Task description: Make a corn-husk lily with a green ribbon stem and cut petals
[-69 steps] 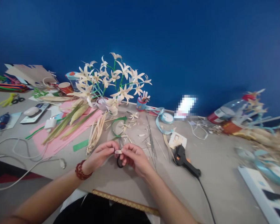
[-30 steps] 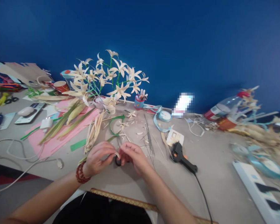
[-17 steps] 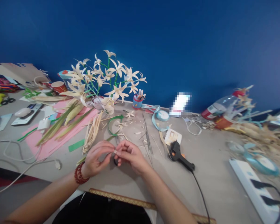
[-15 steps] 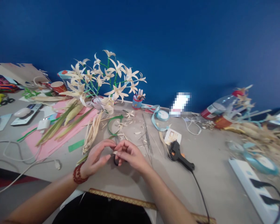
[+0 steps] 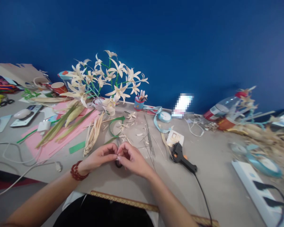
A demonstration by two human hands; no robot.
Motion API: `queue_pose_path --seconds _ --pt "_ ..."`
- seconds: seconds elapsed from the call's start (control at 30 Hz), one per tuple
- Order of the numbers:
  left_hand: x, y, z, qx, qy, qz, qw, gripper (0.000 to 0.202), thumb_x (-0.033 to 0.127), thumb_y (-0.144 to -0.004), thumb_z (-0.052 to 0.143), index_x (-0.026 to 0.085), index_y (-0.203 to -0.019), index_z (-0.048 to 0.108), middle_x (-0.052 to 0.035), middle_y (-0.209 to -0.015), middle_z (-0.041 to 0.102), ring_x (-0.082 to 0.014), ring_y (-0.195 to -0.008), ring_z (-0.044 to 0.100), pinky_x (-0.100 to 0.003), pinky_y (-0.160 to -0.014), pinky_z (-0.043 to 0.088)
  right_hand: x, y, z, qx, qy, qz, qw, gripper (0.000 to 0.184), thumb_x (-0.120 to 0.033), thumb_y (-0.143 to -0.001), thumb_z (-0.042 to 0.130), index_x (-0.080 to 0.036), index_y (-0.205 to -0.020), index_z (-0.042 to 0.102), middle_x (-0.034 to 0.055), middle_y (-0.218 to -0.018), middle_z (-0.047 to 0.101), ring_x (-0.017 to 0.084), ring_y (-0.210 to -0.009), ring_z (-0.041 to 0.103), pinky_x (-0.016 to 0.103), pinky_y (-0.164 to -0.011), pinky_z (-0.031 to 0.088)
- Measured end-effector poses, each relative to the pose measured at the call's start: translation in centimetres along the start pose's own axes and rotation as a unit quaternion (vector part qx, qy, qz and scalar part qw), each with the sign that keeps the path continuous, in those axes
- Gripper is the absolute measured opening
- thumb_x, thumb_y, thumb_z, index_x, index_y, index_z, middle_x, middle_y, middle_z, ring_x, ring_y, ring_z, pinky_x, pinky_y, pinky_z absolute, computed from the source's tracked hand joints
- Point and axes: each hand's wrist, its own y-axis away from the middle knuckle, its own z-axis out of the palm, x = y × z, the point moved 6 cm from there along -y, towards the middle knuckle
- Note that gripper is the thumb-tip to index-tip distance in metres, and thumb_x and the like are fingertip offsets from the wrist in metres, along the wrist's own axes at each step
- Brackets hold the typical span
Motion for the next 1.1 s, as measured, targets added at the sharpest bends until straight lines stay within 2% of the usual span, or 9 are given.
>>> queue_pose_path --seconds 0.27,0.37,0.43,0.5,0.57,0.7,0.8,0.9,1.1 --pt "-0.3 0.0 0.1 -0.003 0.024 -0.040 0.999 0.023 0.031 -0.077 0.074 0.014 -0.084 0.060 -0.0015 -0.081 0.061 -0.0131 -0.075 0.057 -0.027 -0.074 0.044 0.5 -0.2 -1.0 0.036 0.036 -0.017 0.999 0.021 -0.036 -0.087 0.062 -0.023 -0.102 0.052 -0.0015 -0.084 0.055 0.009 -0.056 0.049 0.020 -0.049 0.040" --pt "-0.3 0.1 -0.1 0.010 0.039 -0.041 0.998 0.021 0.029 -0.077 0.074 0.014 -0.082 0.060 -0.0008 -0.076 0.060 -0.0119 -0.071 0.056 -0.025 -0.069 0.042 0.3 -0.4 -2.0 0.090 0.140 -0.015 0.986 0.020 -0.041 -0.092 0.053 -0.023 -0.102 0.054 -0.0007 -0.080 0.059 0.011 -0.056 0.052 0.023 -0.053 0.040" --pt "-0.1 0.1 -0.7 0.047 0.059 -0.016 0.997 0.019 0.027 -0.076 0.074 0.014 -0.080 0.061 0.0001 -0.075 0.058 -0.0105 -0.069 0.053 -0.023 -0.067 0.040 0.0 -0.4 -2.4 0.121 0.294 0.004 0.948 0.025 -0.044 -0.093 0.049 -0.022 -0.086 0.057 -0.0007 -0.070 0.060 0.014 -0.058 0.054 0.025 -0.055 0.036" --pt "0.1 0.2 -1.5 0.099 0.080 0.019 0.992 0.018 0.026 -0.075 0.075 0.015 -0.080 0.062 0.0008 -0.077 0.056 -0.0089 -0.067 0.050 -0.021 -0.065 0.038 -0.2 -0.4 -2.0 0.113 0.447 0.034 0.887 0.031 -0.047 -0.090 0.054 -0.021 -0.074 0.057 -0.0002 -0.065 0.062 0.016 -0.061 0.056 0.026 -0.055 0.030" --pt "0.1 0.2 -2.2 0.143 0.101 0.034 0.984 0.018 0.025 -0.074 0.076 0.015 -0.079 0.062 0.0017 -0.075 0.055 -0.0077 -0.064 0.048 -0.021 -0.062 0.037 -0.3 -0.3 -1.2 0.091 0.546 0.061 0.831 0.027 -0.047 -0.084 0.062 -0.021 -0.076 0.058 0.0005 -0.069 0.065 0.017 -0.063 0.059 0.027 -0.053 0.025" --pt "-0.3 0.3 -3.1 0.201 0.147 0.036 0.968 0.019 0.026 -0.074 0.076 0.016 -0.079 0.061 0.0038 -0.064 0.053 -0.0075 -0.059 0.047 -0.020 -0.060 0.037 -0.1 0.0 -0.4 0.079 0.646 0.088 0.754 0.023 -0.043 -0.081 0.062 -0.021 -0.086 0.060 0.0044 -0.081 0.071 0.021 -0.070 0.065 0.028 -0.053 0.023" --pt "-0.5 0.2 -3.5 0.224 0.163 0.043 0.960 0.019 0.025 -0.073 0.077 0.016 -0.079 0.061 0.0031 -0.065 0.055 -0.0079 -0.060 0.049 -0.020 -0.060 0.037 0.2 0.1 -0.9 0.078 0.673 0.106 0.728 0.019 -0.039 -0.079 0.061 -0.021 -0.083 0.060 0.0062 -0.079 0.072 0.023 -0.071 0.066 0.028 -0.054 0.023" --pt "-0.7 0.2 -3.7 0.227 0.172 0.042 0.958 0.020 0.024 -0.072 0.077 0.017 -0.080 0.061 0.0031 -0.066 0.056 -0.0079 -0.060 0.050 -0.020 -0.060 0.038 0.0 0.4 -2.1 0.076 0.671 0.130 0.727 0.016 -0.037 -0.077 0.060 -0.021 -0.078 0.060 0.0060 -0.075 0.072 0.022 -0.069 0.065 0.028 -0.053 0.022" --pt "-0.9 0.2 -4.0 0.238 0.166 0.050 0.956 0.017 0.026 -0.075 0.074 0.017 -0.079 0.061 0.0025 -0.068 0.059 -0.0079 -0.060 0.051 -0.020 -0.059 0.038 -1.4 1.1 -4.4 0.063 0.585 0.130 0.798 0.010 -0.032 -0.077 0.062 -0.023 -0.079 0.058 -0.0001 -0.076 0.070 0.016 -0.067 0.061 0.024 -0.053 0.022"
